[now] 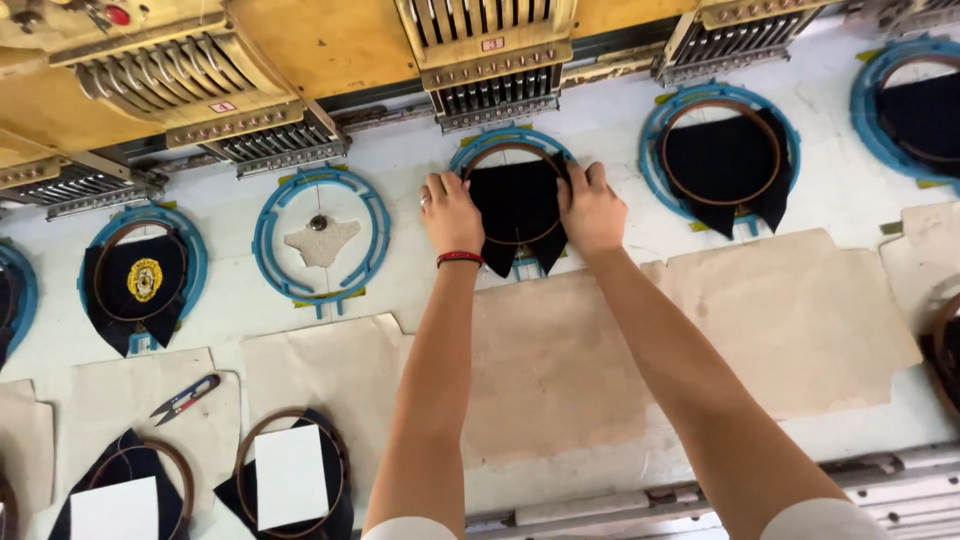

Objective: Loading fabric pieces and backing paper into the hoops of a multi-head industrial embroidery machine.

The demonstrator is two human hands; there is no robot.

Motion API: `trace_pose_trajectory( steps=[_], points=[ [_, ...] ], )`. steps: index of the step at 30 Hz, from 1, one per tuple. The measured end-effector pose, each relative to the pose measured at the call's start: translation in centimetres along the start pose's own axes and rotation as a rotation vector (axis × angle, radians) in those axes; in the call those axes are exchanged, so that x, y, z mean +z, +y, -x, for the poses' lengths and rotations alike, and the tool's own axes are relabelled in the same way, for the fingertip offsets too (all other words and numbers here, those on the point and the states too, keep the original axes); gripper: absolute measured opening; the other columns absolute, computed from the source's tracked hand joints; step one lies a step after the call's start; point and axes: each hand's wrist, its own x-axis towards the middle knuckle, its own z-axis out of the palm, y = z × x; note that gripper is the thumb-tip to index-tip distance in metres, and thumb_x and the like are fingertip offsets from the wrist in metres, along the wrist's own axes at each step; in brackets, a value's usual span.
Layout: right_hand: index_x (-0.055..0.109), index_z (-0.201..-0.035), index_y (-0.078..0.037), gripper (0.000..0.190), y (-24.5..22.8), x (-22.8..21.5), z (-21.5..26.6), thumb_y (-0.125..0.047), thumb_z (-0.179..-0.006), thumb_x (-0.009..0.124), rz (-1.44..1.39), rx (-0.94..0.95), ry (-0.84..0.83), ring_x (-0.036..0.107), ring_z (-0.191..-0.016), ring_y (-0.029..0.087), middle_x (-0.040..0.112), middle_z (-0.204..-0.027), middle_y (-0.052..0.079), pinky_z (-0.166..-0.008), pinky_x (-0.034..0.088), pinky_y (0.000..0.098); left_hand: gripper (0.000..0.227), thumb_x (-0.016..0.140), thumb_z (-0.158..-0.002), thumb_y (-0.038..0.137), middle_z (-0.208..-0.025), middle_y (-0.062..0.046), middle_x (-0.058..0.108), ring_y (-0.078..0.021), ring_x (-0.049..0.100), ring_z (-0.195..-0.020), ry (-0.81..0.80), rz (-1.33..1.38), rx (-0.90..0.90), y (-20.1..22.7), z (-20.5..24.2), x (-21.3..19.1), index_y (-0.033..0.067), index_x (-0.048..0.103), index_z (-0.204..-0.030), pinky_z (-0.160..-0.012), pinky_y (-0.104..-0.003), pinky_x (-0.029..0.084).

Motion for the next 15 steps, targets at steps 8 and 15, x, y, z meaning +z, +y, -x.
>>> trace_pose_trajectory(
  steps=[8, 15],
  points=[
    [0.069, -0.132, -0.022, 0.034, 0.3, 0.0, 0.4, -0.048, -0.109, 0.067, -0.048, 0.057, -0.063, 0.078, -0.069, 0.036, 0.055, -0.1, 0.002, -0.059, 0.066, 0.0518, 0.023, 0.046, -0.109, 0.019, -0.087, -0.002, 0.05, -0.0268, 0.065, -0.08, 0.139, -0.368, 0.076, 1.5, 1.0, -0.5, 0.0135, 0.056, -0.09, -0.06, -0.038, 0.055],
    [0.068, -0.129, -0.022, 0.033, 0.1, 0.0, 0.7, -0.046, -0.107, 0.069, 0.037, 0.026, -0.016, 0.078, -0.067, 0.03, 0.054, -0.099, 0.001, -0.057, 0.066, 0.0472, 0.023, 0.045, -0.104, 0.012, -0.084, 0.001, 0.049, -0.0219, 0.066, -0.074, 0.21, -0.462, 0.119, 3.2, 0.4, -2.5, 0.0157, 0.056, -0.084, -0.053, -0.034, 0.054]
  ],
)
